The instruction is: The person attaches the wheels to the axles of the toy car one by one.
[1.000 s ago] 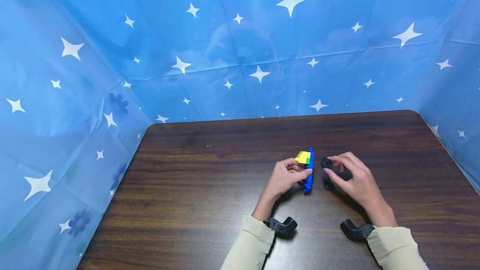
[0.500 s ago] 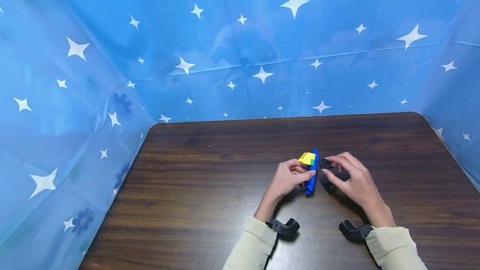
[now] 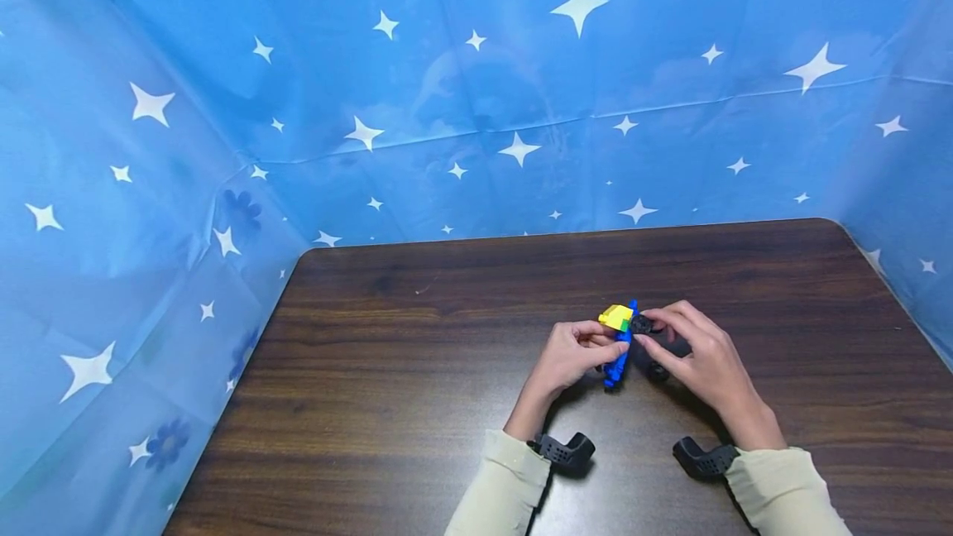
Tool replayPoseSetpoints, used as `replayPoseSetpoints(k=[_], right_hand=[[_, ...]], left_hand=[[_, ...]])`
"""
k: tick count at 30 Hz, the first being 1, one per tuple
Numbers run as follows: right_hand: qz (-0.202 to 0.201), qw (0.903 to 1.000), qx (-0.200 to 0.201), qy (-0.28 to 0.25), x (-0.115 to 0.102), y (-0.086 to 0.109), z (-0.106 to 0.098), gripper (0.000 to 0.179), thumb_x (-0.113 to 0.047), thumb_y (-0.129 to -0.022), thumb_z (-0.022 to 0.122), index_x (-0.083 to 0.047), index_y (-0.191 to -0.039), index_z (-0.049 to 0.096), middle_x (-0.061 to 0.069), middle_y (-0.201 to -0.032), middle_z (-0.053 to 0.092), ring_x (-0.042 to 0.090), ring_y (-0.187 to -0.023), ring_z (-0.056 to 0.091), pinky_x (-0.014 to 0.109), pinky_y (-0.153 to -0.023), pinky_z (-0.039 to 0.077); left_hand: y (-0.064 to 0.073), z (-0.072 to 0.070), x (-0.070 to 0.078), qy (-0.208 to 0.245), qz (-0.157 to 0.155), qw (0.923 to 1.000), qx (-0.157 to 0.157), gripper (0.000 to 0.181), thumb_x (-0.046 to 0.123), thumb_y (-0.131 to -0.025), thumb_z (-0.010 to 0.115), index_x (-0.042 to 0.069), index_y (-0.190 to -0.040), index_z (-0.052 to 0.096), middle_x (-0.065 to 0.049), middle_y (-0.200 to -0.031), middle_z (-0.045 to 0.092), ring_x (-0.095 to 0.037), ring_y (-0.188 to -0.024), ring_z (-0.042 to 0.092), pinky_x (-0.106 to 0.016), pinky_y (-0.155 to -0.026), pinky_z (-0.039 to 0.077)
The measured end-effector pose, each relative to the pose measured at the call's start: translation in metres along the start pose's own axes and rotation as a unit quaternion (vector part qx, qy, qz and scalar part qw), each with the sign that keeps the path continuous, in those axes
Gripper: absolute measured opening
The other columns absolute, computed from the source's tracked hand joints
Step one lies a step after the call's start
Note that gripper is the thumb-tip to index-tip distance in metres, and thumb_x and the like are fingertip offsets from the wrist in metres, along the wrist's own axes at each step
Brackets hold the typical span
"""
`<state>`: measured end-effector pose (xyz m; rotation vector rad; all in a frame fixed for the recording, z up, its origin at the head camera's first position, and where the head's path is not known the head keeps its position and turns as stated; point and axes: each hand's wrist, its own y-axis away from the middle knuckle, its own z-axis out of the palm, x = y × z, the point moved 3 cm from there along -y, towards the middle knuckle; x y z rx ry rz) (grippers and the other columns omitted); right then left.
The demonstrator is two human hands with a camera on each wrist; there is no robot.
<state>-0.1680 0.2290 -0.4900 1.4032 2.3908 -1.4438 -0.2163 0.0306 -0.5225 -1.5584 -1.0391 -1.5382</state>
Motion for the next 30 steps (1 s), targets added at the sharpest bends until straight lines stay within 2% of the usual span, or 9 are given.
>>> replayPoseSetpoints(k=[4,7,11,15,18,21,24,30], right_hand=[[-0.001,1.0,-0.002,0.003,-0.0008,-0.0001,-0.0007,0.031,-0.013,-0.084,0.087,-0.005,-0.112,0.075,0.003,-0.092,0.066,0.008,-0.075,0.054,0.021,-0.063,0.041],[-0.002,1.0,-0.003,0.006,-0.0016,-0.0001,-0.0015,0.029,-0.024,-0.09,0.083,-0.005,-0.111,0.075,0.002,-0.092,0.065,0.009,-0.074,0.055,0.022,-0.06,0.042],[-0.009,0.9999,-0.005,0.011,-0.0025,-0.0004,-0.0024,0.042,-0.044,-0.098,0.07,-0.004,-0.11,0.075,0.003,-0.091,0.065,0.01,-0.072,0.055,0.02,-0.059,0.041],[-0.016,0.9998,-0.006,0.013,-0.0031,-0.0018,-0.0029,0.053,-0.054,-0.101,0.059,-0.005,-0.111,0.075,0.003,-0.092,0.066,0.011,-0.072,0.056,0.017,-0.061,0.04],[-0.02,0.9996,-0.009,0.015,-0.0039,-0.0025,-0.0032,0.05,-0.052,-0.102,0.061,-0.005,-0.113,0.075,0.003,-0.093,0.068,0.012,-0.072,0.058,0.017,-0.063,0.04],[-0.026,0.9994,-0.016,0.018,-0.0052,-0.0025,-0.0036,0.037,-0.036,-0.097,0.075,-0.006,-0.118,0.075,0.004,-0.095,0.071,0.014,-0.073,0.06,0.018,-0.064,0.041],[-0.03,0.999,-0.019,0.025,-0.0064,-0.002,-0.0038,0.035,-0.024,-0.092,0.081,-0.006,-0.121,0.075,0.005,-0.097,0.072,0.015,-0.073,0.064,0.02,-0.065,0.045],[-0.019,0.9996,-0.019,0.002,-0.0084,-0.0015,-0.0015,0.035,-0.032,-0.098,0.073,-0.002,-0.118,0.076,0.005,-0.095,0.071,0.016,-0.074,0.063,0.023,-0.062,0.046]], left_hand=[[0.0007,-0.0003,0.0011,-0.002,0.002,0.9999,-0.013,0.025,0.013,-0.09,0.08,-0.003,-0.108,0.076,-0.013,-0.093,0.079,-0.002,-0.073,0.068,-0.018,-0.066,0.054],[0.0011,-0.0002,0.0012,-0.003,0.003,0.9997,-0.023,0.024,0.013,-0.09,0.08,-0.003,-0.107,0.075,-0.005,-0.088,0.077,-0.002,-0.073,0.068,-0.018,-0.066,0.054],[0.0004,0.0004,0.0002,-0.006,0.007,0.9996,-0.027,0.023,0.013,-0.09,0.08,-0.003,-0.105,0.075,0.002,-0.085,0.074,-0.002,-0.073,0.067,-0.018,-0.065,0.053],[-0.0004,0.0009,0.0004,-0.004,0.011,0.9996,-0.025,0.023,0.012,-0.089,0.081,-0.005,-0.104,0.074,0.005,-0.083,0.071,-0.002,-0.072,0.066,-0.017,-0.064,0.052],[-0.0002,0.0011,0.0004,0.0,0.011,0.9996,-0.026,0.024,0.011,-0.089,0.08,-0.006,-0.105,0.073,0.006,-0.083,0.07,-0.002,-0.072,0.065,-0.017,-0.064,0.052],[0.0005,0.0008,-0.0003,-0.003,0.01,0.9996,-0.027,0.023,0.011,-0.089,0.08,-0.005,-0.104,0.074,0.005,-0.083,0.071,-0.002,-0.072,0.066,-0.017,-0.064,0.052],[0.0008,0.0004,-0.0008,-0.007,0.011,0.9995,-0.028,0.023,0.012,-0.09,0.08,-0.004,-0.105,0.074,0.003,-0.085,0.073,-0.002,-0.072,0.066,-0.017,-0.065,0.053],[0.0005,-0.0006,-0.0008,-0.008,0.022,0.9994,-0.025,0.023,0.012,-0.089,0.08,-0.005,-0.103,0.074,0.005,-0.082,0.071,-0.002,-0.071,0.065,-0.017,-0.064,0.052]])
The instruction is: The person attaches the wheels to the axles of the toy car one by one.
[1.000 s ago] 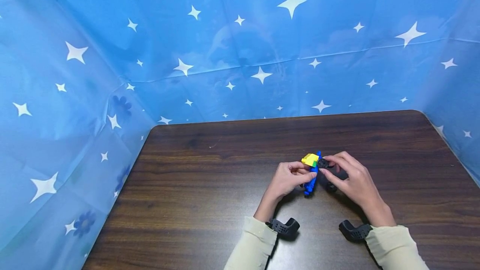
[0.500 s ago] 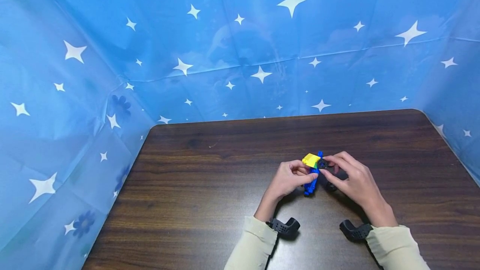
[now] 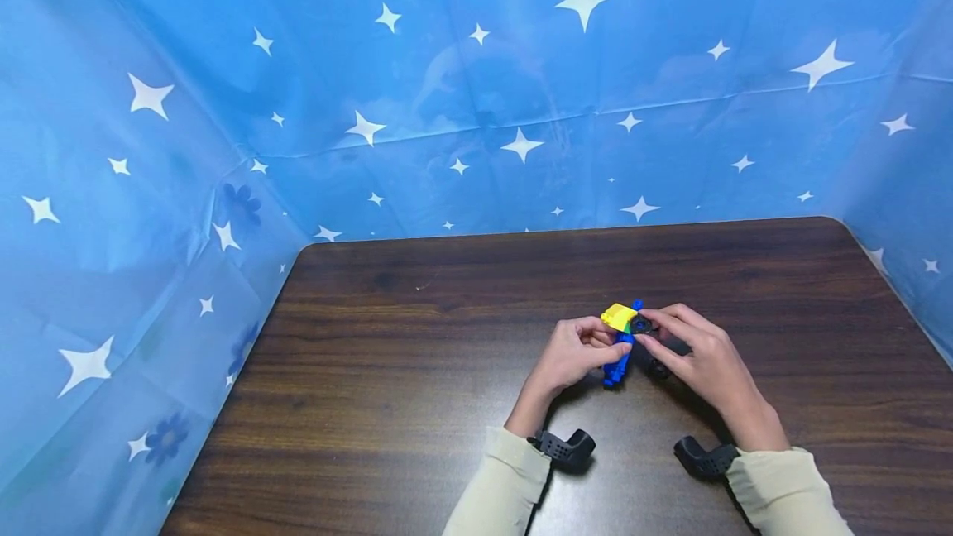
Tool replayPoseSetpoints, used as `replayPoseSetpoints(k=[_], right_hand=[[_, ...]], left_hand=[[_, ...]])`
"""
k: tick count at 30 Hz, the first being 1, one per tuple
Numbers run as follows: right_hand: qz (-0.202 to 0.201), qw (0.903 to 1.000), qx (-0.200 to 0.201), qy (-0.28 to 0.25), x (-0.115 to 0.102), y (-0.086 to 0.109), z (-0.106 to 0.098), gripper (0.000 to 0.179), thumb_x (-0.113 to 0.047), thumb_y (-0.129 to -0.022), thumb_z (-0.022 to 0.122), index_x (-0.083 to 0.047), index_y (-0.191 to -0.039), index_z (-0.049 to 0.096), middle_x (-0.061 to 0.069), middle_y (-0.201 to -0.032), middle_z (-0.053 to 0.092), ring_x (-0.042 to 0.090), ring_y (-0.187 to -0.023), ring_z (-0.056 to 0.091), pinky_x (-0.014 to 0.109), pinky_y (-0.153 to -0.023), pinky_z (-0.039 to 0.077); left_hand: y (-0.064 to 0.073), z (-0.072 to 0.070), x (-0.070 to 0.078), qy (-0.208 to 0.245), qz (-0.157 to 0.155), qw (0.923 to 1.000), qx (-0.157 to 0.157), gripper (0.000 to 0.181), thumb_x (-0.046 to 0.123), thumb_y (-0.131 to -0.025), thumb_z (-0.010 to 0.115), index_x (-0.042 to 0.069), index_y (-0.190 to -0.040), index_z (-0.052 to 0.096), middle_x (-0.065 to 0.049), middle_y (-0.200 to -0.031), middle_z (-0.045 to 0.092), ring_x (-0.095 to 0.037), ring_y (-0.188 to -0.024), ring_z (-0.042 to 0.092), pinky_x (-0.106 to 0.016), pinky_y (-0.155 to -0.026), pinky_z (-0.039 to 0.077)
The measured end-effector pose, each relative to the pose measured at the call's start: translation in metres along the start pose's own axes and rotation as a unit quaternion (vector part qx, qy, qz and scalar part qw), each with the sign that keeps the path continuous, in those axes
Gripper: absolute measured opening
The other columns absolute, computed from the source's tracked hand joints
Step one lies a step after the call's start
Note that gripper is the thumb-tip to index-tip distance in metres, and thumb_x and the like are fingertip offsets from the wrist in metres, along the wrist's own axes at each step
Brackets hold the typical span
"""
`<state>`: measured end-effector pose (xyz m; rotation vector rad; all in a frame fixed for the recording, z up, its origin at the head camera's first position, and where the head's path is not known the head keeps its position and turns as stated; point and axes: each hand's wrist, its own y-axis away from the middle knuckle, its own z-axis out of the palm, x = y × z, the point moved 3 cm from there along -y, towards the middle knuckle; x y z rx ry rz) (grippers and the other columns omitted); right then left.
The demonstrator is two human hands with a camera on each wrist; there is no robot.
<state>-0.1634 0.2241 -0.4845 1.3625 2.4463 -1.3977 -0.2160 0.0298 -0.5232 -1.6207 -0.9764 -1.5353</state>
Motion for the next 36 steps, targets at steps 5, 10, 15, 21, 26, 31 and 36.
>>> replayPoseSetpoints(k=[5,10,15,21,26,31,36], right_hand=[[-0.01,0.9996,0.009,-0.024,-0.002,-0.004,0.0,0.03,-0.02,-0.093,0.079,0.0,-0.115,0.077,0.006,-0.093,0.07,0.017,-0.076,0.064,0.023,-0.062,0.048],[-0.017,0.9993,0.008,-0.033,-0.004,-0.007,-0.002,0.03,-0.015,-0.09,0.081,0.0,-0.116,0.077,0.006,-0.094,0.071,0.015,-0.076,0.063,0.021,-0.062,0.048],[-0.015,0.9993,0.009,-0.033,-0.006,-0.006,-0.001,0.039,0.0,-0.078,0.087,0.0,-0.116,0.078,0.005,-0.092,0.074,0.009,-0.071,0.061,0.015,-0.061,0.046],[-0.004,0.9994,0.015,-0.03,-0.007,-0.004,0.004,0.05,0.008,-0.073,0.087,-0.001,-0.121,0.076,0.002,-0.089,0.074,0.006,-0.071,0.06,0.013,-0.062,0.044],[0.01,0.9996,0.024,-0.011,-0.009,0.0,0.006,0.051,0.008,-0.073,0.087,-0.001,-0.122,0.076,0.003,-0.091,0.075,0.01,-0.072,0.064,0.012,-0.063,0.046],[0.027,0.9985,0.042,-0.022,-0.009,0.003,0.009,0.052,0.009,-0.072,0.087,-0.002,-0.122,0.076,0.004,-0.093,0.077,0.01,-0.073,0.066,0.011,-0.063,0.047],[0.031,0.9982,0.048,-0.016,-0.008,0.003,0.01,0.052,0.01,-0.071,0.087,-0.002,-0.121,0.077,0.005,-0.093,0.077,0.012,-0.074,0.066,0.011,-0.065,0.048]], left_hand=[[-0.003,-0.001,0.002,0.009,0.015,0.9999,-0.003,0.024,0.01,-0.089,0.08,-0.008,-0.103,0.073,0.008,-0.08,0.068,-0.002,-0.07,0.064,-0.017,-0.062,0.051],[-0.003,-0.004,0.004,0.003,0.035,0.9994,-0.004,0.023,0.01,-0.087,0.081,-0.008,-0.099,0.072,0.008,-0.079,0.067,-0.002,-0.067,0.063,-0.017,-0.059,0.05],[-0.001,-0.006,0.004,-0.001,0.044,0.999,0.001,0.023,0.008,-0.086,0.082,-0.009,-0.095,0.07,0.008,-0.077,0.065,-0.001,-0.063,0.06,-0.016,-0.058,0.05],[0.0,-0.006,0.0,0.005,0.042,0.999,0.009,0.025,0.007,-0.085,0.082,-0.012,-0.096,0.07,0.008,-0.076,0.065,0.0,-0.063,0.06,-0.016,-0.06,0.051],[0.002,-0.005,0.001,0.003,0.038,0.9992,0.014,0.025,0.008,-0.086,0.082,-0.011,-0.097,0.07,0.008,-0.076,0.064,0.0,-0.064,0.06,-0.016,-0.06,0.051],[0.002,-0.003,0.003,0.003,0.038,0.9991,0.015,0.026,0.007,-0.085,0.082,-0.012,-0.099,0.07,0.009,-0.076,0.064,0.0,-0.065,0.06,-0.015,-0.061,0.05],[0.001,-0.002,0.002,0.009,0.033,0.9994,0.012,0.026,0.007,-0.086,0.081,-0.012,-0.102,0.071,0.009,-0.078,0.066,0.0,-0.066,0.061,-0.015,-0.061,0.05]])
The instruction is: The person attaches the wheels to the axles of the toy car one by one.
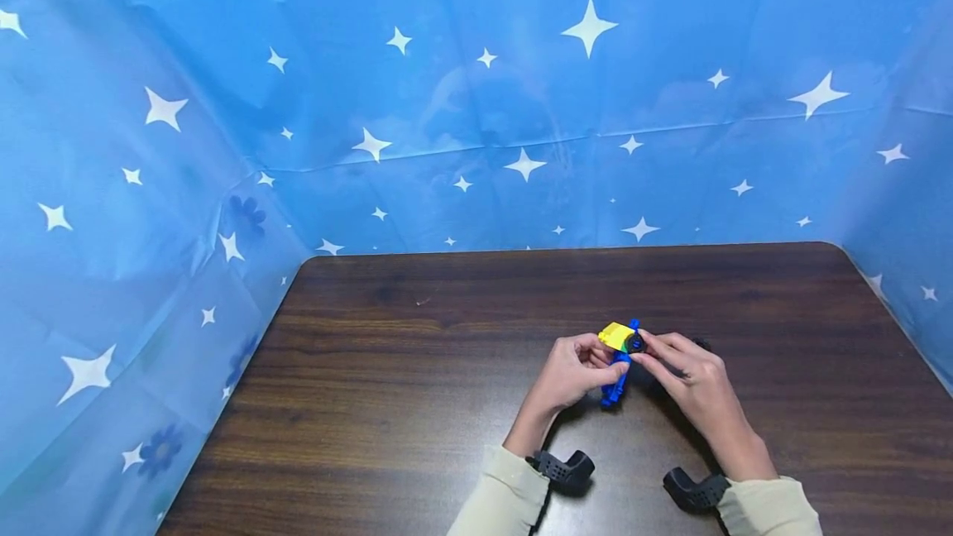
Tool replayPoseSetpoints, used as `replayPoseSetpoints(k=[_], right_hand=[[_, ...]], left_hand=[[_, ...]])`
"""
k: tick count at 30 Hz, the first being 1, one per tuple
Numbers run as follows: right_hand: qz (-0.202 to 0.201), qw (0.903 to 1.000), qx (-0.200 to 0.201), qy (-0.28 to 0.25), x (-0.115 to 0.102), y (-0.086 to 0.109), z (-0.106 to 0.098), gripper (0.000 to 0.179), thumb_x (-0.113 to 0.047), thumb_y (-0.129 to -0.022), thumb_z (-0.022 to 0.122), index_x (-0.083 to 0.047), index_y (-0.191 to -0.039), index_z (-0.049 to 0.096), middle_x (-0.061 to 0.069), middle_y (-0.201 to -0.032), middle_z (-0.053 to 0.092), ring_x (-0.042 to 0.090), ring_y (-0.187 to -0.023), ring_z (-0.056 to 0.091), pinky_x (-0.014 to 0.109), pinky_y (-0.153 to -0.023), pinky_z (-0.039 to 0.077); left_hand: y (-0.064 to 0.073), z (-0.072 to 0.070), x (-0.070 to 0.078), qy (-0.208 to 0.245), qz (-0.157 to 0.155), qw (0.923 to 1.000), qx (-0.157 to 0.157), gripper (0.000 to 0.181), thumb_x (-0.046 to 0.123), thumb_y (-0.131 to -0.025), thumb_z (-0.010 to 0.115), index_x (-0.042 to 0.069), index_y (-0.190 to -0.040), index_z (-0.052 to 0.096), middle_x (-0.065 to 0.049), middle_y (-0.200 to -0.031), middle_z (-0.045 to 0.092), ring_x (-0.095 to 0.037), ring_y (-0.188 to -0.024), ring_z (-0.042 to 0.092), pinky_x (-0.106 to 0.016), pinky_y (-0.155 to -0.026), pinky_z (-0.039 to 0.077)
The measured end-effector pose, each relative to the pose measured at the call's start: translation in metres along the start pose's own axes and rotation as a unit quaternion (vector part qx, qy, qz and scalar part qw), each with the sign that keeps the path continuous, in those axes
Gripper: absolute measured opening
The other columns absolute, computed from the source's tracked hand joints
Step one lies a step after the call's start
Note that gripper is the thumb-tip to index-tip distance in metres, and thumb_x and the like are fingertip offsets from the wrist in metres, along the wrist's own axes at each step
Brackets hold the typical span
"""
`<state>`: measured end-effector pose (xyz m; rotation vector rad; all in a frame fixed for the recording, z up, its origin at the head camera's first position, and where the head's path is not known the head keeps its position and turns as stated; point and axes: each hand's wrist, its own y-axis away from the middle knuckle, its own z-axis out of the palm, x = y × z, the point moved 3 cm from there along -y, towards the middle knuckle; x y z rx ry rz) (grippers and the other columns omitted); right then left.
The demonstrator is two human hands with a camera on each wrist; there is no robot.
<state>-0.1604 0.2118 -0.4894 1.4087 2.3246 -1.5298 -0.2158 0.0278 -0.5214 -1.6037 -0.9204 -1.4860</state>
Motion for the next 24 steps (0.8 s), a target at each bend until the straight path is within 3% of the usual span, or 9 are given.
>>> replayPoseSetpoints(k=[7,12,19,24], right_hand=[[0.006,0.9992,-0.001,0.04,-0.001,0.0,0.003,0.053,0.007,-0.071,0.089,0.0,-0.122,0.075,0.005,-0.089,0.074,0.016,-0.075,0.069,0.011,-0.071,0.052],[0.015,0.9982,-0.016,0.056,0.0,0.0,0.004,0.055,0.003,-0.074,0.09,-0.003,-0.126,0.073,0.001,-0.086,0.071,0.014,-0.073,0.066,0.02,-0.066,0.052],[0.019,0.998,-0.029,0.052,0.004,0.0,0.002,0.056,0.006,-0.076,0.087,-0.003,-0.128,0.071,0.001,-0.092,0.071,0.01,-0.077,0.063,0.021,-0.071,0.052],[0.031,0.9977,-0.038,0.046,0.008,0.001,-0.002,0.042,0.006,-0.082,0.082,-0.005,-0.122,0.074,-0.001,-0.093,0.073,0.005,-0.079,0.062,0.015,-0.071,0.048]], left_hand=[[0.0,0.0,-0.003,0.005,-0.017,0.9998,-0.001,0.027,0.01,-0.09,0.079,-0.009,-0.108,0.072,-0.001,-0.083,0.071,0.0,-0.067,0.063,-0.016,-0.06,0.049],[0.0,0.0,-0.004,0.006,-0.03,0.9995,0.0,0.026,0.012,-0.09,0.078,-0.008,-0.106,0.072,-0.013,-0.087,0.074,-0.001,-0.065,0.064,-0.017,-0.059,0.05],[0.0,0.001,-0.005,0.023,-0.041,0.9984,0.031,0.024,0.011,-0.09,0.078,-0.008,-0.102,0.071,-0.01,-0.086,0.076,-0.002,-0.068,0.064,-0.018,-0.059,0.047],[-0.001,0.001,-0.005,0.023,-0.048,0.9979,0.037,0.023,0.013,-0.089,0.079,-0.005,-0.101,0.071,0.001,-0.082,0.073,-0.002,-0.07,0.063,-0.018,-0.061,0.048]])
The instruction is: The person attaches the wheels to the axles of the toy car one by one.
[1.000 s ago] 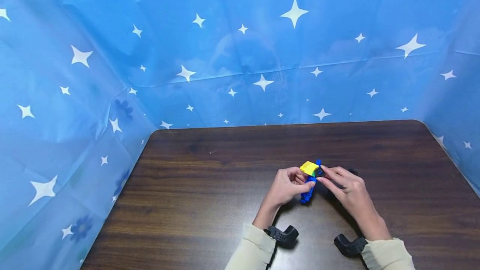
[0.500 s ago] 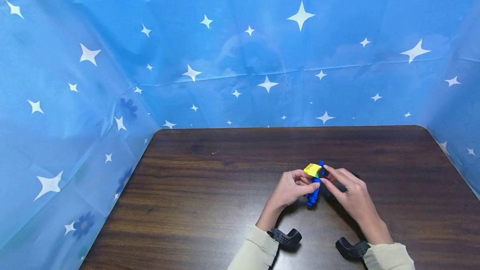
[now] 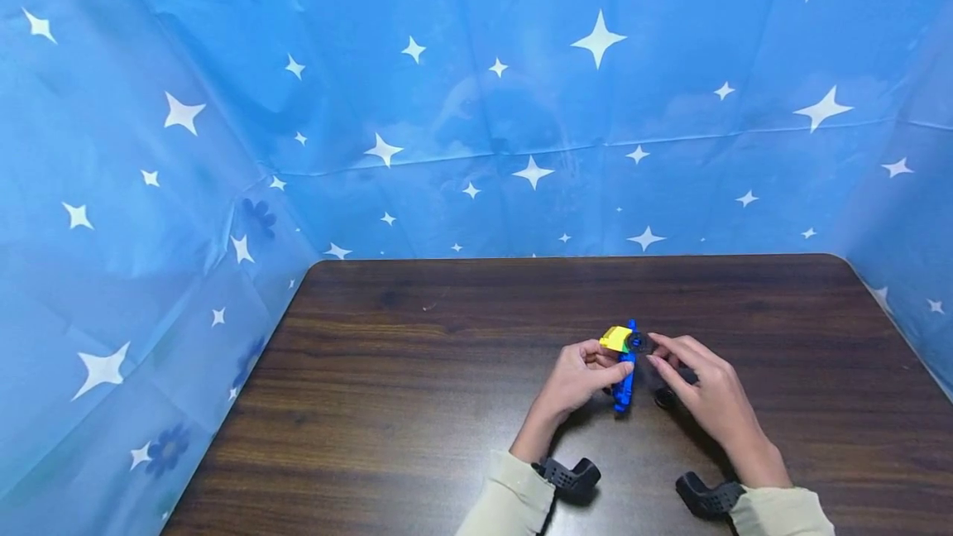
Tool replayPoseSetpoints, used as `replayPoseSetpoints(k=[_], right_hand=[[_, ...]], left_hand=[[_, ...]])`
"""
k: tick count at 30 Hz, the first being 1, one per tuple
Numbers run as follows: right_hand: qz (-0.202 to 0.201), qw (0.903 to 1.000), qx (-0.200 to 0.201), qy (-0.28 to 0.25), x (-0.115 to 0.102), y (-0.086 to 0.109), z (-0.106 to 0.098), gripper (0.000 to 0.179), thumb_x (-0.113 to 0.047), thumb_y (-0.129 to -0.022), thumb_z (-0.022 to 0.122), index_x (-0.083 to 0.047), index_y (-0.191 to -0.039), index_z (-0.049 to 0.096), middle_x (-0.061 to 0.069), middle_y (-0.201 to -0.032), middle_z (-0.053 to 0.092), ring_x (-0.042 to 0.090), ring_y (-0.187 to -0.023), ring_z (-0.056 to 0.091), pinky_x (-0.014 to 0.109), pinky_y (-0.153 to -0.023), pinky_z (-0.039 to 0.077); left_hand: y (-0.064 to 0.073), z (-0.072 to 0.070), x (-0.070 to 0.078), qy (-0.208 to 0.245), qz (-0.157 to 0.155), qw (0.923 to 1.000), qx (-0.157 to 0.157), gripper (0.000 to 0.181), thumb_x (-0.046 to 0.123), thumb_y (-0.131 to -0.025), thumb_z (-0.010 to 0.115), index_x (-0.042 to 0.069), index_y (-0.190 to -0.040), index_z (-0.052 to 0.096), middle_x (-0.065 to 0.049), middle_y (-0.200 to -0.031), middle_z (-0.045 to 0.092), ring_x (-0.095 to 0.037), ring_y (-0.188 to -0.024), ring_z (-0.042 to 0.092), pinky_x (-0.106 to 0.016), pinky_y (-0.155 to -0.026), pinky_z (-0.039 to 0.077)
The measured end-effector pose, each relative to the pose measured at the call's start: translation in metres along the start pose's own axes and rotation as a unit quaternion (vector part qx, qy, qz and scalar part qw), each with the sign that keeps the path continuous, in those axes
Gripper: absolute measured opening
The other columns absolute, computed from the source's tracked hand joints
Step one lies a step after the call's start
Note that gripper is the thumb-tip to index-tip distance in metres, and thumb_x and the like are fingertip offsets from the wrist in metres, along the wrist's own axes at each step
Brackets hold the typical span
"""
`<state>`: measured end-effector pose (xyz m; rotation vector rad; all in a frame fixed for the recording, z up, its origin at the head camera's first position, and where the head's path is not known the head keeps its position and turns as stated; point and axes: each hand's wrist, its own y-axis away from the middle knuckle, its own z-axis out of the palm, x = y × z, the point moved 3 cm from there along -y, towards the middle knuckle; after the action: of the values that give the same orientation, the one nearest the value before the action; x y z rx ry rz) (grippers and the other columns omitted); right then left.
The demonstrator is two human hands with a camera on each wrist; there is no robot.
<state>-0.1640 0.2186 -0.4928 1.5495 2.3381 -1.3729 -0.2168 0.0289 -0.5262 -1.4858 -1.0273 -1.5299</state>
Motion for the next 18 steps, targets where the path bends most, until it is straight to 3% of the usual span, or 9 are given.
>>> replayPoseSetpoints(k=[6,12,18], right_hand=[[0.005,0.9989,-0.044,-0.014,0.008,0.001,-0.003,0.019,0.004,-0.094,0.071,-0.009,-0.107,0.077,-0.004,-0.095,0.074,0.006,-0.087,0.068,0.009,-0.081,0.048],[0.009,0.9941,-0.106,-0.022,0.013,0.004,-0.007,0.016,0.0,-0.097,0.069,-0.01,-0.106,0.077,-0.004,-0.093,0.072,-0.005,-0.079,0.059,0.023,-0.066,0.051],[0.008,0.9906,-0.135,-0.02,0.016,0.005,-0.012,0.014,-0.001,-0.097,0.069,-0.01,-0.106,0.077,-0.005,-0.092,0.072,-0.007,-0.076,0.054,0.025,-0.062,0.049]], left_hand=[[-0.002,-0.001,0.0,0.01,-0.004,0.9999,0.006,0.022,0.014,-0.09,0.078,-0.002,-0.103,0.07,0.008,-0.078,0.066,-0.003,-0.067,0.061,-0.017,-0.061,0.048],[-0.002,-0.002,-0.002,0.019,-0.007,0.9998,0.007,0.024,0.014,-0.091,0.077,-0.002,-0.107,0.069,0.008,-0.078,0.067,-0.004,-0.065,0.061,-0.018,-0.062,0.051],[-0.001,-0.003,-0.001,0.028,-0.004,0.9996,0.008,0.024,0.014,-0.091,0.077,-0.002,-0.108,0.069,0.007,-0.078,0.067,-0.005,-0.065,0.061,-0.018,-0.061,0.051]])
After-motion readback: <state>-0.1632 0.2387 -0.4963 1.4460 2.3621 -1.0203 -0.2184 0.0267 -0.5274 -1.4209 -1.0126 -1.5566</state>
